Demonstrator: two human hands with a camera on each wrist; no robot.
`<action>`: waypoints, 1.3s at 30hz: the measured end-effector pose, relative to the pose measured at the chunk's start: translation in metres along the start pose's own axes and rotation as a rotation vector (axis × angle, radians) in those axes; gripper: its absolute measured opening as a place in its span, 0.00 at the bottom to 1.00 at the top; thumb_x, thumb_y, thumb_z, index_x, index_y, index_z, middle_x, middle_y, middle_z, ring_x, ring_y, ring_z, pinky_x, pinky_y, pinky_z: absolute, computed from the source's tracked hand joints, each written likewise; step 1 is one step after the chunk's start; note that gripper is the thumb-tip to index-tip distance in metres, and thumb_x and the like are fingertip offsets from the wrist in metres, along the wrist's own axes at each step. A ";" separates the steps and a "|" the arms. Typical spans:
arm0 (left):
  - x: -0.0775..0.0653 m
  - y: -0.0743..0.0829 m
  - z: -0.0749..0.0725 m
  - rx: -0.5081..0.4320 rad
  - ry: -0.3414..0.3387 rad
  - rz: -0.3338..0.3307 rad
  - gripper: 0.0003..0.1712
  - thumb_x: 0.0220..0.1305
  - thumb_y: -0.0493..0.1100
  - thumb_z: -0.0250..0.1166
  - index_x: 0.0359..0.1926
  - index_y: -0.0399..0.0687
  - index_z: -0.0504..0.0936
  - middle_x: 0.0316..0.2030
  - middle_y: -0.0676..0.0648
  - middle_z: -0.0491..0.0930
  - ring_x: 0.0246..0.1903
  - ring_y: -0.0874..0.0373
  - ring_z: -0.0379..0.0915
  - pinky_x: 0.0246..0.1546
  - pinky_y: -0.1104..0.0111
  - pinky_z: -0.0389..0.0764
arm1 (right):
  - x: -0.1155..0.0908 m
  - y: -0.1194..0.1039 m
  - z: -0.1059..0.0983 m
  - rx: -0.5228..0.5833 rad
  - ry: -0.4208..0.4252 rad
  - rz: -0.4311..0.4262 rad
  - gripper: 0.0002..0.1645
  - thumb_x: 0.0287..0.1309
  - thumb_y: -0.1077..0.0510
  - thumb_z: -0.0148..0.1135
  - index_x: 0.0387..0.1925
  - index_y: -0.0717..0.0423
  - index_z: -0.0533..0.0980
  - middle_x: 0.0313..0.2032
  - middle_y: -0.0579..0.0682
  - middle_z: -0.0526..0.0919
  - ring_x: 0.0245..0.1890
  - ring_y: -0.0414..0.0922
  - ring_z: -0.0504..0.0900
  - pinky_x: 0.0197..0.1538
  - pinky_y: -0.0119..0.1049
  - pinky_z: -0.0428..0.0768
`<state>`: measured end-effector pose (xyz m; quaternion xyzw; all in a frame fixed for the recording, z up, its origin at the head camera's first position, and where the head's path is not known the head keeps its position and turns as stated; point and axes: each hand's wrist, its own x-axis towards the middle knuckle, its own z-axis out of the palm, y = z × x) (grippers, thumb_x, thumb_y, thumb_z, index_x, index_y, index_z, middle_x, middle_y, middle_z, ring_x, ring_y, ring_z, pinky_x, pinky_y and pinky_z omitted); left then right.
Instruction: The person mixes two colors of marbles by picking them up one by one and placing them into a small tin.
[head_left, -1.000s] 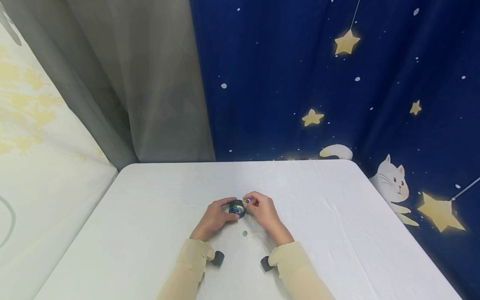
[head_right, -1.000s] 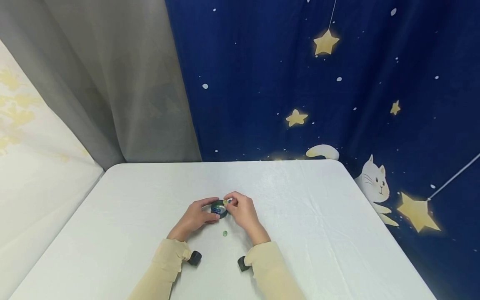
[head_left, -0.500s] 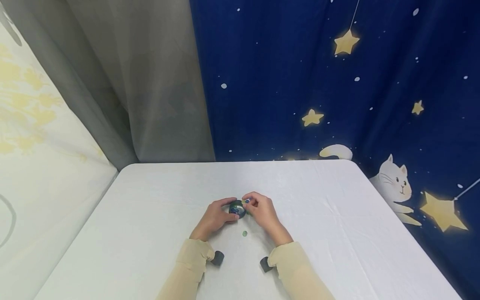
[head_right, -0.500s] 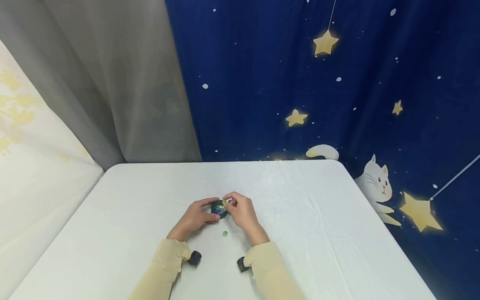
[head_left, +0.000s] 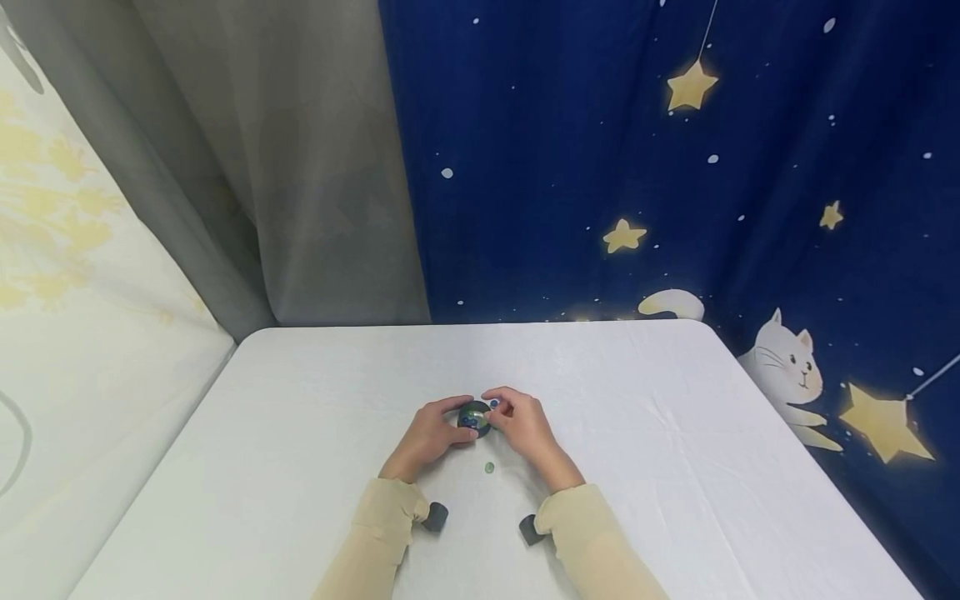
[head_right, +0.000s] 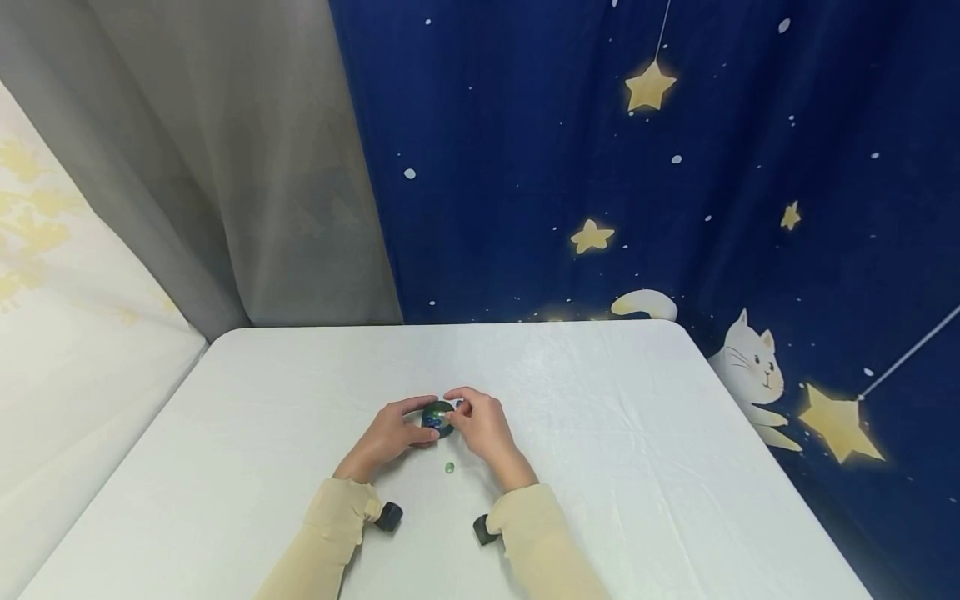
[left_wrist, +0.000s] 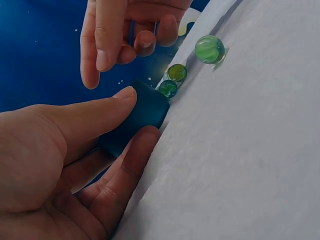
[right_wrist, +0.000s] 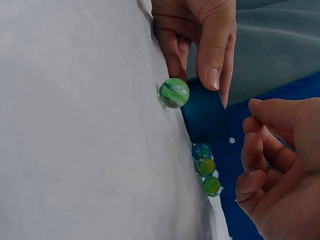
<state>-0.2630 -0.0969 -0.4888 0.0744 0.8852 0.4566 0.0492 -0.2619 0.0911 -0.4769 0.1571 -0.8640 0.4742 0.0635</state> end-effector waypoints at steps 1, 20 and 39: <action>0.000 0.000 0.000 0.000 0.000 -0.001 0.35 0.49 0.46 0.77 0.61 0.52 0.79 0.59 0.45 0.76 0.64 0.43 0.65 0.65 0.46 0.62 | 0.000 0.000 0.000 -0.002 0.001 -0.002 0.15 0.54 0.65 0.69 0.45 0.56 0.82 0.21 0.40 0.76 0.24 0.37 0.76 0.30 0.30 0.76; -0.003 0.001 0.001 -0.009 -0.001 -0.031 0.35 0.50 0.46 0.77 0.61 0.53 0.78 0.59 0.45 0.76 0.64 0.43 0.64 0.65 0.45 0.60 | -0.003 -0.001 -0.019 0.056 -0.201 0.000 0.09 0.56 0.63 0.68 0.41 0.55 0.83 0.22 0.43 0.79 0.25 0.40 0.75 0.30 0.32 0.74; -0.002 0.002 0.001 0.014 0.001 -0.010 0.35 0.50 0.44 0.76 0.62 0.51 0.78 0.61 0.45 0.75 0.64 0.44 0.65 0.65 0.48 0.63 | -0.007 0.002 -0.027 0.039 -0.606 0.036 0.12 0.54 0.65 0.66 0.41 0.54 0.83 0.14 0.42 0.70 0.14 0.37 0.64 0.19 0.29 0.63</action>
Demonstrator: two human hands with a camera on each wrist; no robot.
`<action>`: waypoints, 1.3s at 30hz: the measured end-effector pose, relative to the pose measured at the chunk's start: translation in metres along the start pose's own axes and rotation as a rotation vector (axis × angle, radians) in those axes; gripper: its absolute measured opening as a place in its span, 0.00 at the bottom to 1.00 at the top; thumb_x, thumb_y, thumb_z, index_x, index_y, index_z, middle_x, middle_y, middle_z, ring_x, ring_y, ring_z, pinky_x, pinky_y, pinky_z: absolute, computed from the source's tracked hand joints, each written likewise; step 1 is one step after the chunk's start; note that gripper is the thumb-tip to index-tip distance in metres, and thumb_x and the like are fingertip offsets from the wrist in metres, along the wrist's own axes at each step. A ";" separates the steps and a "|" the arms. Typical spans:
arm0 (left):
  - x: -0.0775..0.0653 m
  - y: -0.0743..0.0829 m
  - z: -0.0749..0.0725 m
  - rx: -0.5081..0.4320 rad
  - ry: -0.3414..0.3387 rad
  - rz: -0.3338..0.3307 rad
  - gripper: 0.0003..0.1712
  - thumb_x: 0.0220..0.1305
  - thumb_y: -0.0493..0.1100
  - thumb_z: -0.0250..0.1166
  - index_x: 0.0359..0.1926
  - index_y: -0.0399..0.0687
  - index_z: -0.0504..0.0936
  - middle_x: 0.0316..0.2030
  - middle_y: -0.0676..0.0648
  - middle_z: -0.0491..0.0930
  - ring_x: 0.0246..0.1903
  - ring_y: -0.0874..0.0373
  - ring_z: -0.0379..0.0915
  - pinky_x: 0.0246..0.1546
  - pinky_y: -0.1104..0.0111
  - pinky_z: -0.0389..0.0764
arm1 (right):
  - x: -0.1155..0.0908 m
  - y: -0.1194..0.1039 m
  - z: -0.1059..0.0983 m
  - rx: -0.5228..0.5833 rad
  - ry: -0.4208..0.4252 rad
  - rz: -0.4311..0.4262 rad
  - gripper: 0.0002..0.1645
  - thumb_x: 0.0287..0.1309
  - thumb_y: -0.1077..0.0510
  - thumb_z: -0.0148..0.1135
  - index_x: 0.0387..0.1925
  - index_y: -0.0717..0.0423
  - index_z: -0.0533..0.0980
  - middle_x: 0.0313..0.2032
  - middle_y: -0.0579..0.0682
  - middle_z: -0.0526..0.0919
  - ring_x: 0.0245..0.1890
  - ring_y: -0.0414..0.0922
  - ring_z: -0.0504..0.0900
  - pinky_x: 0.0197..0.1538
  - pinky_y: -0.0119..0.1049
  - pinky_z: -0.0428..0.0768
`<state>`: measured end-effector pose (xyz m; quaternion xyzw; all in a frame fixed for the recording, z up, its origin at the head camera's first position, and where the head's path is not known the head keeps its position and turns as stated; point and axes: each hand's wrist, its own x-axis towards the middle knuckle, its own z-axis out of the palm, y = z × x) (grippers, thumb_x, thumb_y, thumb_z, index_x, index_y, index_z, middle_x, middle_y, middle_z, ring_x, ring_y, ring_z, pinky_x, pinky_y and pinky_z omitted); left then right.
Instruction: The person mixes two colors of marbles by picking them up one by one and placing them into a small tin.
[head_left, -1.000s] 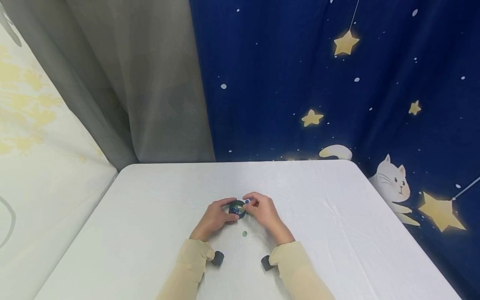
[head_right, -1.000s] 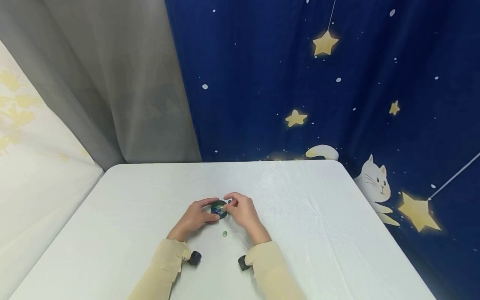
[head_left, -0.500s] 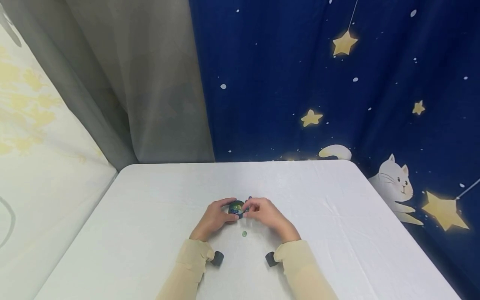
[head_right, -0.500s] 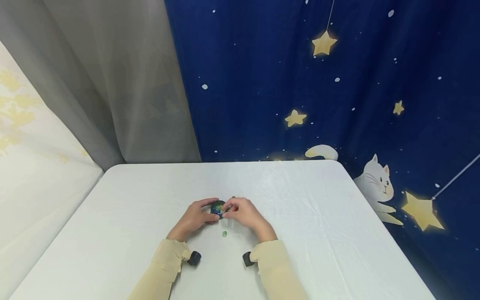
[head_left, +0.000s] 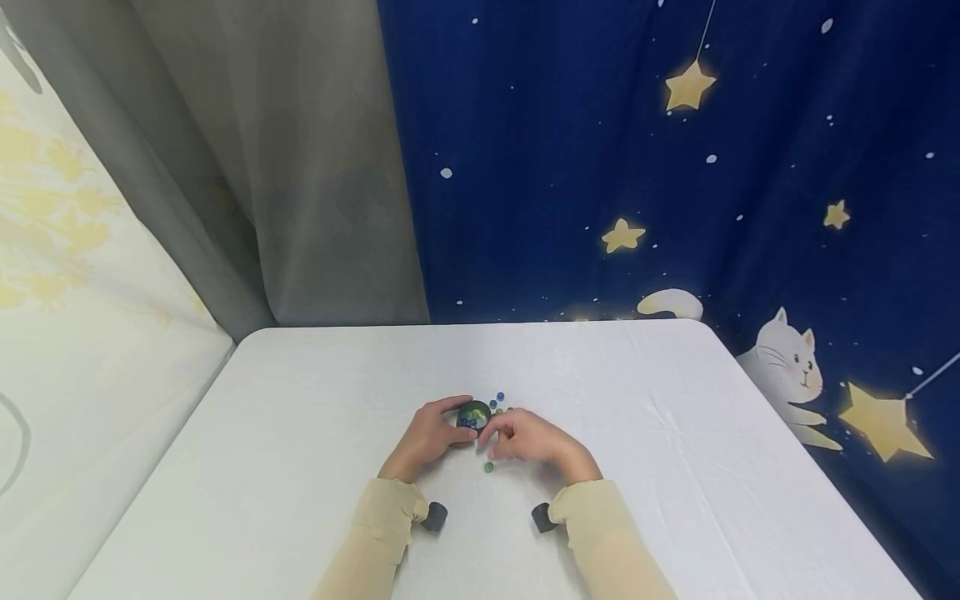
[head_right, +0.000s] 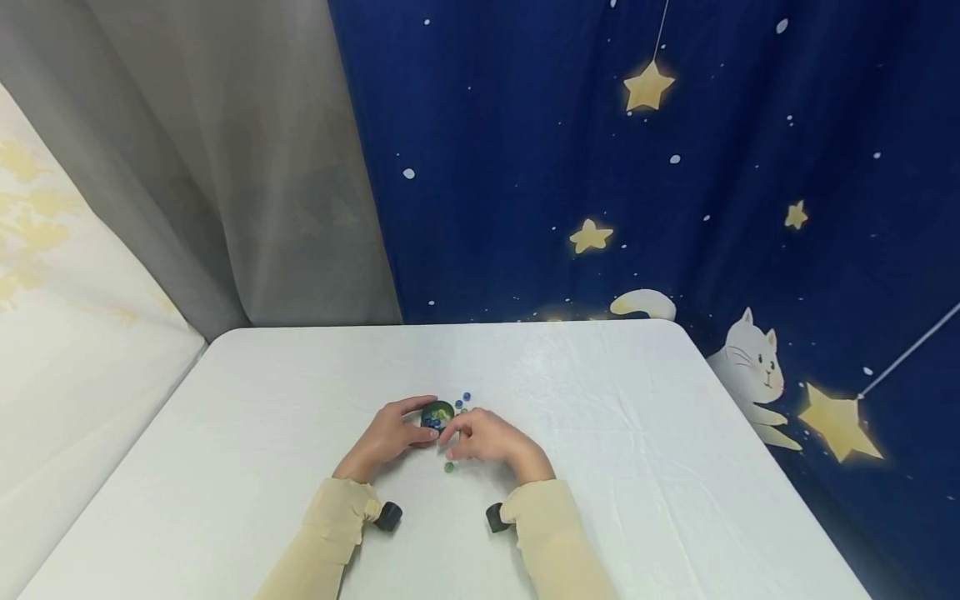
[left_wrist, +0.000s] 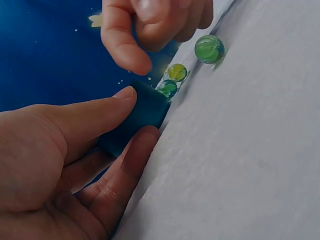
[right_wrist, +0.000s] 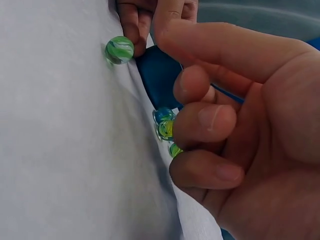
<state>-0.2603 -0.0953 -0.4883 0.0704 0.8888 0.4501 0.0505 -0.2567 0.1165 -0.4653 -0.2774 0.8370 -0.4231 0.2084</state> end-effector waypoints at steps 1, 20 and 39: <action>0.000 0.000 0.000 -0.001 0.000 -0.002 0.35 0.50 0.44 0.76 0.62 0.51 0.78 0.61 0.45 0.75 0.64 0.44 0.65 0.65 0.48 0.63 | 0.000 0.000 0.000 -0.008 -0.007 0.000 0.13 0.53 0.66 0.66 0.41 0.53 0.84 0.14 0.42 0.70 0.14 0.37 0.64 0.19 0.29 0.63; 0.003 -0.004 0.001 -0.013 -0.003 -0.020 0.35 0.49 0.45 0.77 0.61 0.53 0.78 0.61 0.45 0.75 0.65 0.43 0.63 0.65 0.46 0.61 | 0.001 -0.003 0.008 -0.123 -0.032 -0.015 0.18 0.44 0.74 0.66 0.34 0.52 0.85 0.15 0.41 0.71 0.16 0.36 0.67 0.23 0.28 0.66; -0.001 -0.006 -0.002 -0.028 -0.002 -0.007 0.35 0.48 0.46 0.77 0.60 0.52 0.79 0.59 0.43 0.76 0.64 0.40 0.64 0.64 0.44 0.61 | 0.003 -0.002 0.016 -0.169 -0.023 -0.003 0.16 0.44 0.72 0.66 0.32 0.50 0.86 0.15 0.40 0.73 0.16 0.35 0.67 0.24 0.28 0.68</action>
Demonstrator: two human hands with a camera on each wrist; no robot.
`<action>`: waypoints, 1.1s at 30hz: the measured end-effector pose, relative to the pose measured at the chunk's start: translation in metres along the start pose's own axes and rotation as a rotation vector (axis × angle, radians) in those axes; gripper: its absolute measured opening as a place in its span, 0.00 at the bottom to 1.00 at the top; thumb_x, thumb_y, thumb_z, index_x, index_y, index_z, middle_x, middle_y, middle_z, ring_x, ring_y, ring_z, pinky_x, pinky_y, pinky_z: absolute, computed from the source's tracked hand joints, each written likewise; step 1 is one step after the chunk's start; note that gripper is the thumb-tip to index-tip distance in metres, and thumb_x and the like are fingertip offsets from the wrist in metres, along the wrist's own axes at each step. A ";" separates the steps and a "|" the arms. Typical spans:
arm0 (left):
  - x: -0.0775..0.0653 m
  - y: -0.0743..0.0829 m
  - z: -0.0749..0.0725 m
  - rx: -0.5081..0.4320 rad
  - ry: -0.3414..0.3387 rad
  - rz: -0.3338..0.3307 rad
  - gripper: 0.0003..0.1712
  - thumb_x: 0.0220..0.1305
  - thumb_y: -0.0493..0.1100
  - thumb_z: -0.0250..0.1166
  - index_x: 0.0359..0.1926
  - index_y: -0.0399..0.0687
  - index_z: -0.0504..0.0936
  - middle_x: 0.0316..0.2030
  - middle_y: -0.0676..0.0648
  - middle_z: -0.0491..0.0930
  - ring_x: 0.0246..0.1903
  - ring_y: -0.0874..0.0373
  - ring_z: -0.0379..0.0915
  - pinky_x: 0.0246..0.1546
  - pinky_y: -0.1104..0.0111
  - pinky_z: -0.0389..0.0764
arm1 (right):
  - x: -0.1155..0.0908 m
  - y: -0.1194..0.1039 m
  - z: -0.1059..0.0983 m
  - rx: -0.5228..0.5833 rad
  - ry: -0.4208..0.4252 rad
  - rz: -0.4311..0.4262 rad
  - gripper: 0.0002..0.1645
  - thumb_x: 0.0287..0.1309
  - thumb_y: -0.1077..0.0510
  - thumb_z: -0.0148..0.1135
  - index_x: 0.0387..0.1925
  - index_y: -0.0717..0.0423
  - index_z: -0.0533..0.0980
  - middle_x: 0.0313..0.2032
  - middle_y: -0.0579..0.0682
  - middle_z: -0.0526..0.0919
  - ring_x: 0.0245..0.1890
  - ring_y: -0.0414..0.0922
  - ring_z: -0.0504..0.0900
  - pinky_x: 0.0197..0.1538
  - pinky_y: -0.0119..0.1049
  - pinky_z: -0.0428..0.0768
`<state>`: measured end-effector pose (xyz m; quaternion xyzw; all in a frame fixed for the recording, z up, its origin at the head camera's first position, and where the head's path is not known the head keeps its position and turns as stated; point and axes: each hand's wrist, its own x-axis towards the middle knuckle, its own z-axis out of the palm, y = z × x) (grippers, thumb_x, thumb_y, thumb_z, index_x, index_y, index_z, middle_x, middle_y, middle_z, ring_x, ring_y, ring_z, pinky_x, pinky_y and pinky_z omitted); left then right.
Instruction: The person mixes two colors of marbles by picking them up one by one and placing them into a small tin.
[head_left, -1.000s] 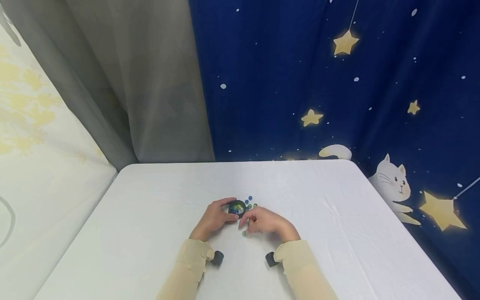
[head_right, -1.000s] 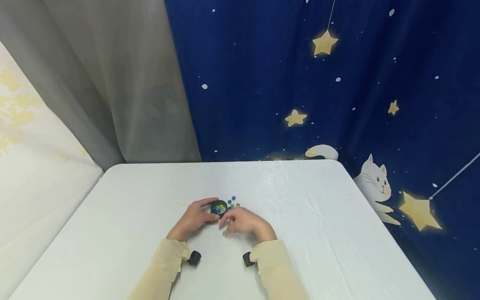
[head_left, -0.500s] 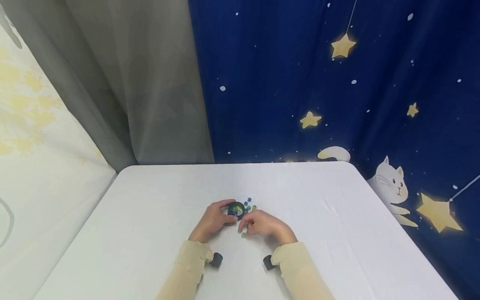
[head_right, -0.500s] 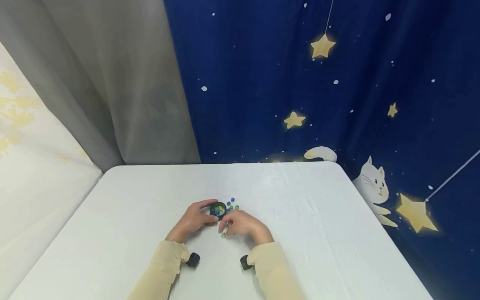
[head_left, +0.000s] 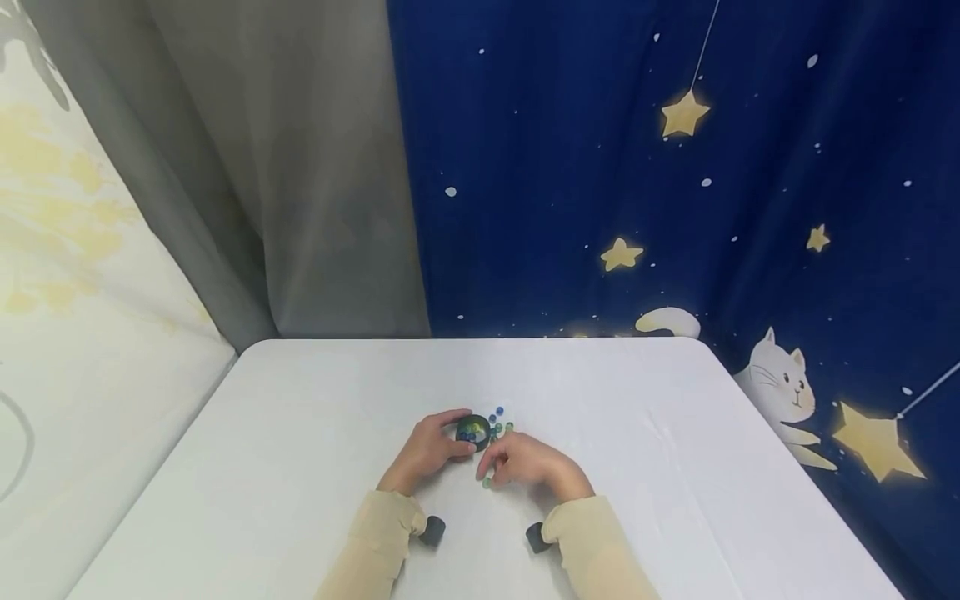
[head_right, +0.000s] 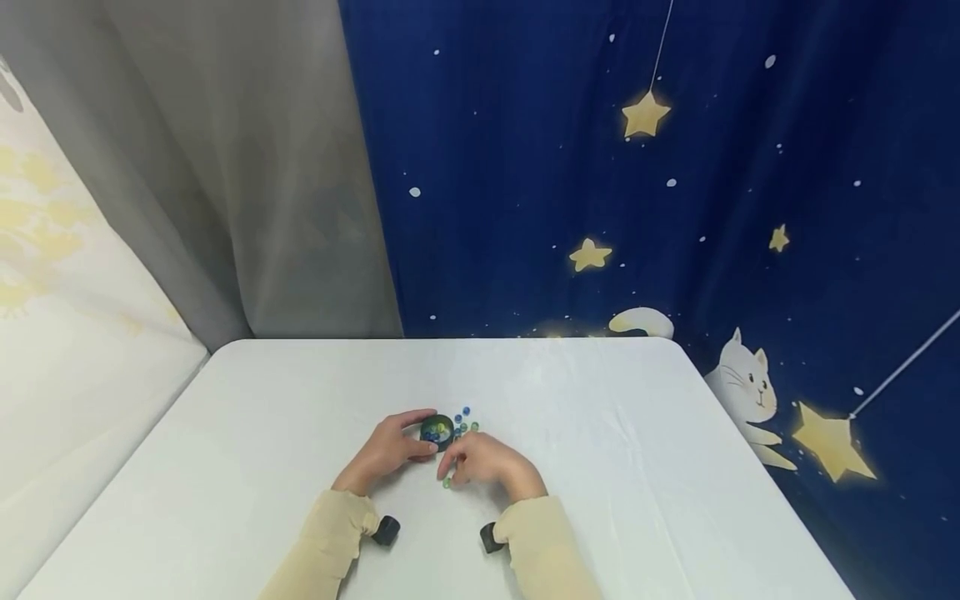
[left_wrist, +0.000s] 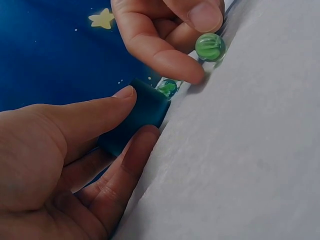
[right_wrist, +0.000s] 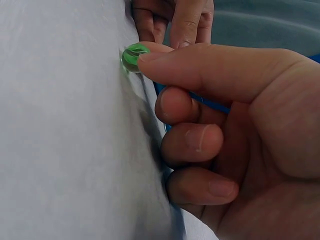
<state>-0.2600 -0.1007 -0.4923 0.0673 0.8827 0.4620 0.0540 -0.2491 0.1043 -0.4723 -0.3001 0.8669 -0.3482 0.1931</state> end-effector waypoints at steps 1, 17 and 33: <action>0.000 -0.001 0.000 0.001 0.001 0.002 0.35 0.48 0.46 0.77 0.60 0.52 0.79 0.59 0.43 0.76 0.64 0.40 0.64 0.64 0.44 0.61 | 0.000 0.000 0.000 -0.006 0.001 -0.001 0.16 0.44 0.72 0.65 0.32 0.50 0.86 0.15 0.40 0.73 0.16 0.35 0.67 0.24 0.28 0.68; -0.002 -0.001 0.004 -0.010 0.008 0.010 0.35 0.48 0.46 0.77 0.60 0.52 0.79 0.59 0.43 0.76 0.64 0.41 0.64 0.64 0.45 0.61 | -0.004 0.003 -0.001 0.049 0.010 -0.008 0.14 0.44 0.70 0.68 0.32 0.49 0.86 0.14 0.41 0.73 0.16 0.35 0.67 0.23 0.28 0.67; 0.000 -0.001 0.004 0.009 0.006 0.017 0.35 0.49 0.46 0.77 0.61 0.52 0.78 0.59 0.44 0.76 0.63 0.41 0.65 0.64 0.45 0.62 | -0.002 0.006 -0.008 0.157 0.134 -0.056 0.10 0.53 0.70 0.65 0.36 0.56 0.84 0.17 0.46 0.77 0.17 0.40 0.74 0.24 0.31 0.74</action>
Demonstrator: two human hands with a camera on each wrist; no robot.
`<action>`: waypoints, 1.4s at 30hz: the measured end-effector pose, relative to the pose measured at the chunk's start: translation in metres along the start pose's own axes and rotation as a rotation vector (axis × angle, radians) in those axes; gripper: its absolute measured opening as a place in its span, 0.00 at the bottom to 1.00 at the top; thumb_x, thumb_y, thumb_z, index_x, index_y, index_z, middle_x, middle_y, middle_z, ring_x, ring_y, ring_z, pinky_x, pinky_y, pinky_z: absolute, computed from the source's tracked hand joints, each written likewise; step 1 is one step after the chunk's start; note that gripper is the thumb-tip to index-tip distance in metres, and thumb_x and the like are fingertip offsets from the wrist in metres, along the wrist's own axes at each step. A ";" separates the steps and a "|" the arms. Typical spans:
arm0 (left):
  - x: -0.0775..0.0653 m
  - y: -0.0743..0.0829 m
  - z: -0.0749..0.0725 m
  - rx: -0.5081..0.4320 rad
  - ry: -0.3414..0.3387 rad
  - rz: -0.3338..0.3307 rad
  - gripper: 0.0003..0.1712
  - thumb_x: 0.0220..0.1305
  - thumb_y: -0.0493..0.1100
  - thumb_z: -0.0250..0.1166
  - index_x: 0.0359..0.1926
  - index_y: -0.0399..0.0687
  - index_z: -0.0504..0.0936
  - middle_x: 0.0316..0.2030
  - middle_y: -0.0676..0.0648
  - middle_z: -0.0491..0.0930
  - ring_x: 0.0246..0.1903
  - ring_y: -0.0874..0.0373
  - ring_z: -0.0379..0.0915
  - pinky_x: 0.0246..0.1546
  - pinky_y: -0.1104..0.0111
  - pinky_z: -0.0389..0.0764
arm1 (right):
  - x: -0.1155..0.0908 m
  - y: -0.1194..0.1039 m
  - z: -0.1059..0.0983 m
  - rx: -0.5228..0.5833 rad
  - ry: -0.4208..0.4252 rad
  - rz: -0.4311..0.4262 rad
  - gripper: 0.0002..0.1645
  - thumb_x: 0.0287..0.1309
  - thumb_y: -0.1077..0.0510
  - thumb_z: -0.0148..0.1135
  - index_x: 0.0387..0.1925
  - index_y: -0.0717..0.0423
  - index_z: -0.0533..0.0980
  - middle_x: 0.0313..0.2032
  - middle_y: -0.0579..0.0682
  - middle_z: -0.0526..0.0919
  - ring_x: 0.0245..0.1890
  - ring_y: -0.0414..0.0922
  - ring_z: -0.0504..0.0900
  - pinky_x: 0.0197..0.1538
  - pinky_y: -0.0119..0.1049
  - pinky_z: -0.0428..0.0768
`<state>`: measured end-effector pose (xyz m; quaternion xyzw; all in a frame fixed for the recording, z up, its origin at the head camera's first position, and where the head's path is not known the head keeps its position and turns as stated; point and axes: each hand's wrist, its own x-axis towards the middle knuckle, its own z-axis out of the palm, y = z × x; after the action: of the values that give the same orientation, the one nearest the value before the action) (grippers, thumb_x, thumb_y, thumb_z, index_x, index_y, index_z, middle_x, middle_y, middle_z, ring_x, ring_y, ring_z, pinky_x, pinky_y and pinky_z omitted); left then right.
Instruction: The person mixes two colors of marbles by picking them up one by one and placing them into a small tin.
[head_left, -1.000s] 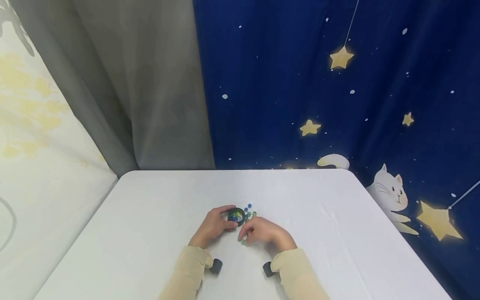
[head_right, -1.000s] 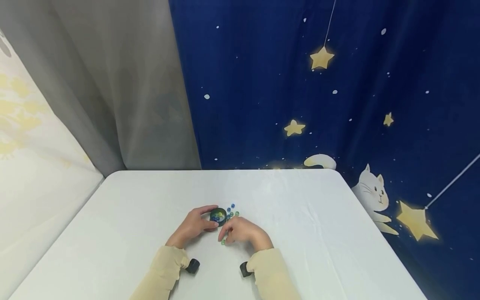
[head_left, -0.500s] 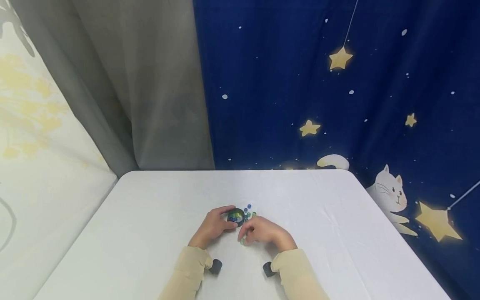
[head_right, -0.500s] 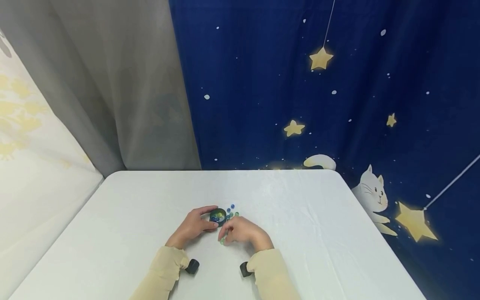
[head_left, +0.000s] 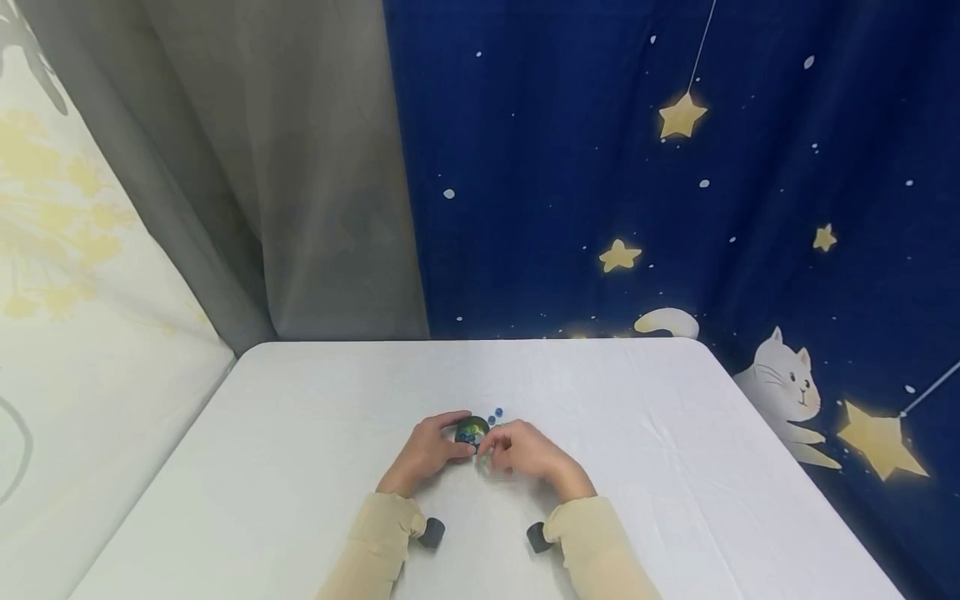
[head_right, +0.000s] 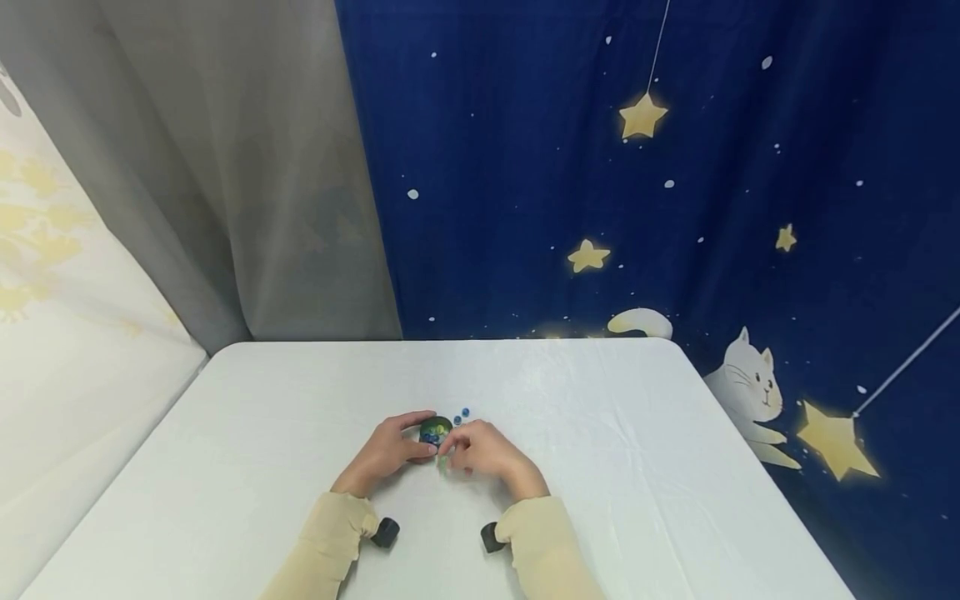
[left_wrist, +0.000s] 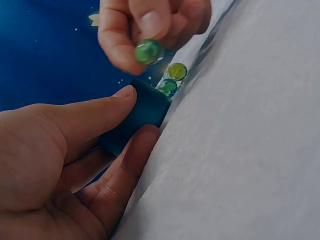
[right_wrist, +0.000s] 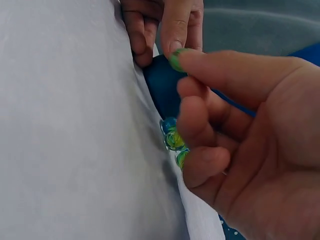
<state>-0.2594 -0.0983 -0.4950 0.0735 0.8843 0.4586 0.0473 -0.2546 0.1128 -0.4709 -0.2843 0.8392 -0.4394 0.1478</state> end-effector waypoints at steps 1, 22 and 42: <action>-0.001 0.000 0.001 0.002 0.000 -0.002 0.35 0.49 0.46 0.77 0.61 0.52 0.78 0.59 0.44 0.76 0.63 0.41 0.65 0.64 0.45 0.63 | -0.001 0.000 0.000 -0.001 0.021 -0.001 0.11 0.53 0.70 0.65 0.37 0.56 0.84 0.18 0.47 0.78 0.17 0.41 0.75 0.24 0.31 0.75; -0.010 0.004 0.008 0.000 0.012 -0.013 0.35 0.49 0.46 0.77 0.61 0.52 0.78 0.60 0.45 0.76 0.64 0.42 0.65 0.64 0.45 0.62 | -0.003 -0.002 0.003 0.061 0.370 0.027 0.10 0.55 0.65 0.68 0.40 0.55 0.83 0.22 0.44 0.79 0.23 0.41 0.77 0.25 0.32 0.77; -0.009 0.003 0.009 -0.002 0.016 -0.016 0.35 0.49 0.47 0.77 0.61 0.52 0.78 0.58 0.44 0.77 0.63 0.42 0.66 0.64 0.45 0.62 | 0.003 -0.005 0.011 0.041 0.511 0.003 0.09 0.56 0.66 0.67 0.39 0.54 0.83 0.22 0.43 0.78 0.23 0.39 0.76 0.25 0.30 0.77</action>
<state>-0.2489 -0.0913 -0.4978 0.0628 0.8848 0.4597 0.0439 -0.2495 0.1015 -0.4735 -0.1597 0.8408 -0.5135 -0.0627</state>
